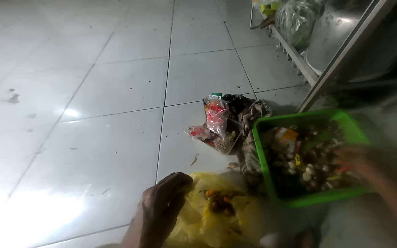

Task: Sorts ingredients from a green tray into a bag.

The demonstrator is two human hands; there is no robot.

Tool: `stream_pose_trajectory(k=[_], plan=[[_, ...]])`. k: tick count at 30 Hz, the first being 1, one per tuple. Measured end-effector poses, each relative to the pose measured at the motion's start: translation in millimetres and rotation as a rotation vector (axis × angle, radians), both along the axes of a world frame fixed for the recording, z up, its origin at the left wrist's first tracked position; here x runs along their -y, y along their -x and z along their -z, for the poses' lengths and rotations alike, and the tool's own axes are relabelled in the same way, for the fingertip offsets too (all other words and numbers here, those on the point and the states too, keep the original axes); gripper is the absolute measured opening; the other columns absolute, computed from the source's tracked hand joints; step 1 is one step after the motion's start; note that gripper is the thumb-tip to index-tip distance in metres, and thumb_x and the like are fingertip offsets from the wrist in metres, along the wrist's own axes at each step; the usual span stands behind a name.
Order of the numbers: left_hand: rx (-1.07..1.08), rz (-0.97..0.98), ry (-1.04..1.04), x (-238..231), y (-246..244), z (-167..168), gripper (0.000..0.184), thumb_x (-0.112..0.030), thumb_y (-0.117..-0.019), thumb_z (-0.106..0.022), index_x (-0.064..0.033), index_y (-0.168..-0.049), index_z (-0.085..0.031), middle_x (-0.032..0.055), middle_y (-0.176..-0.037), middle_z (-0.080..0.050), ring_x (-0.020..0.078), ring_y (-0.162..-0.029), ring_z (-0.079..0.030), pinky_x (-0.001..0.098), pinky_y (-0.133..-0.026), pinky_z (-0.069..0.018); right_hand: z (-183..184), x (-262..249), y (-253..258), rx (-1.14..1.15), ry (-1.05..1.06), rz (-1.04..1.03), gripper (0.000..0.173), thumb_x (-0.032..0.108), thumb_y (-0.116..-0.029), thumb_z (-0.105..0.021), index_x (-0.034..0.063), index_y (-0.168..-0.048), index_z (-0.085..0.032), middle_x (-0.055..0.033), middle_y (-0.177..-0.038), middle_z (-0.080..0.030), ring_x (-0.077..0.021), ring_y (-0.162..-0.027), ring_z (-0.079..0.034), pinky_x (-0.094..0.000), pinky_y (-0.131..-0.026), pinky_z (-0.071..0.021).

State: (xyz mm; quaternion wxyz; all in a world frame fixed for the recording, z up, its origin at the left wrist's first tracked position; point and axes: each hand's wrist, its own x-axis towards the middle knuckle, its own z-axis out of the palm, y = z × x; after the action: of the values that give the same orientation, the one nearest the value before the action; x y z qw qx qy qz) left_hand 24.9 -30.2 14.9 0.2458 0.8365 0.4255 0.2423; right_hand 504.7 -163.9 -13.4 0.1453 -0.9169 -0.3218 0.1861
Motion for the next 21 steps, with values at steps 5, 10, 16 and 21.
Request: stream_pose_trajectory(k=[5,10,16,21], plan=[[0.007,-0.055,0.065,9,-15,-21,0.015,-0.002,-0.0863,-0.062,-0.0105,-0.096,-0.070,-0.0049,-0.084,-0.067,0.0027,-0.071,-0.062,0.0231,-0.062,-0.0527,-26,2,14,-0.090,-0.279,-0.096,0.009,-0.005,-0.0998,-0.057,-0.0049,-0.097,-0.066,-0.0207,-0.084,-0.064,-0.0295,-0.067,-0.060,-0.0521,-0.063,-0.0518],[0.020,-0.069,0.189,11,-16,-31,0.018,0.003,-0.0936,-0.060,-0.0095,-0.102,-0.069,-0.0009,-0.088,-0.068,0.0060,-0.070,-0.063,0.0242,-0.061,-0.0531,-62,-25,96,-0.395,-0.556,-0.516,0.017,-0.012,-0.0779,-0.058,0.0037,-0.079,-0.065,-0.0049,-0.073,-0.065,-0.0114,-0.050,-0.055,-0.0255,-0.043,-0.0480],[0.124,-0.078,0.326,10,-16,-35,0.018,0.003,-0.0957,-0.061,-0.0098,-0.105,-0.069,0.0006,-0.086,-0.069,0.0073,-0.065,-0.061,0.0235,-0.055,-0.0508,-36,-49,234,-0.182,-0.707,-1.070,0.011,0.006,-0.0824,-0.065,0.0092,-0.088,-0.073,-0.0017,-0.087,-0.066,-0.0127,-0.080,-0.066,-0.0299,-0.067,-0.0590],[0.150,-0.078,0.300,7,-14,-27,0.016,-0.004,-0.0950,-0.059,-0.0143,-0.101,-0.070,-0.0048,-0.081,-0.068,0.0052,-0.066,-0.061,0.0235,-0.057,-0.0516,-34,-38,260,-0.373,-0.362,-1.319,0.039,0.003,-0.0933,-0.063,0.0036,-0.132,-0.065,-0.0216,-0.132,-0.062,-0.0349,-0.121,-0.062,-0.0466,-0.100,-0.0530]])
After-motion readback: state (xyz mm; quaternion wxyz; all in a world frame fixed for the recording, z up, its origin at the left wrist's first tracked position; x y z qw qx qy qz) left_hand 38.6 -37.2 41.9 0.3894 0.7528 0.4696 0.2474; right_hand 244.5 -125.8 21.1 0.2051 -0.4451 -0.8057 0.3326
